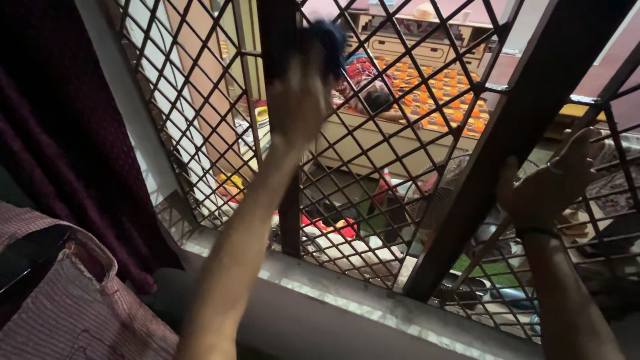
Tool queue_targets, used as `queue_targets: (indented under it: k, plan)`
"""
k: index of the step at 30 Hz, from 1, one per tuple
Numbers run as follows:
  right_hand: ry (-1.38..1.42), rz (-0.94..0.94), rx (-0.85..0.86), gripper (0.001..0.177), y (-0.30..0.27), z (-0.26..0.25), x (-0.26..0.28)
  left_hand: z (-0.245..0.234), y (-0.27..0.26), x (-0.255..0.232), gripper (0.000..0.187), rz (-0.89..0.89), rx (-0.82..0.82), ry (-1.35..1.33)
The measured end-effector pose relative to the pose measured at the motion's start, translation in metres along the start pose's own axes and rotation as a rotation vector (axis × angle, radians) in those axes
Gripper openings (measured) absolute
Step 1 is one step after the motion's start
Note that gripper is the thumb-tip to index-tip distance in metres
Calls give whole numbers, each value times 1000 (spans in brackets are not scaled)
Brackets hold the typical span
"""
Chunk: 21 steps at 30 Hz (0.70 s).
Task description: The person wipes a metal window grille with a blue cloth. They repeatedly dip the cloth into a bucket of water, wring it out, and continue wiping the grille bars. The person moves along the grille, cleaning different sections.
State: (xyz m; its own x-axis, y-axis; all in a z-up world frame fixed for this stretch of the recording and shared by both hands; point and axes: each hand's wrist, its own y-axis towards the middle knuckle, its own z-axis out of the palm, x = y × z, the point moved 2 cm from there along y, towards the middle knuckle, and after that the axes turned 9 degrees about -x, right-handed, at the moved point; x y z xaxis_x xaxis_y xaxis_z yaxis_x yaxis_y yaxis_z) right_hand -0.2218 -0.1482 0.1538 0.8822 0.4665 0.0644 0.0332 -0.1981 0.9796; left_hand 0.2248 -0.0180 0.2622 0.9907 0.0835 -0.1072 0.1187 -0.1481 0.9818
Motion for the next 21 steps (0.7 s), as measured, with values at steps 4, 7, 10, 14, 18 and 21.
queue_targets:
  k: [4,7,10,14,18,21]
  plan:
    - [-62,-149,-80,104,-1,-1,1,9,58,33,67,-7,-150,-96]
    - [-157,-44,-19,102,-2,1,2,11,46,33,68,-164,55,-209]
    - [-46,-63,-46,100,-3,-4,3,10,15,16,68,-298,306,-192]
    - [-46,-84,-42,98,-2,-7,7,-1,-18,-12,60,-42,-32,-224]
    - [-32,-43,-35,103,2,-8,8,11,-40,-21,55,-47,-46,-261]
    - [-64,-167,-114,102,6,-12,15,20,-75,-40,63,-78,177,-278]
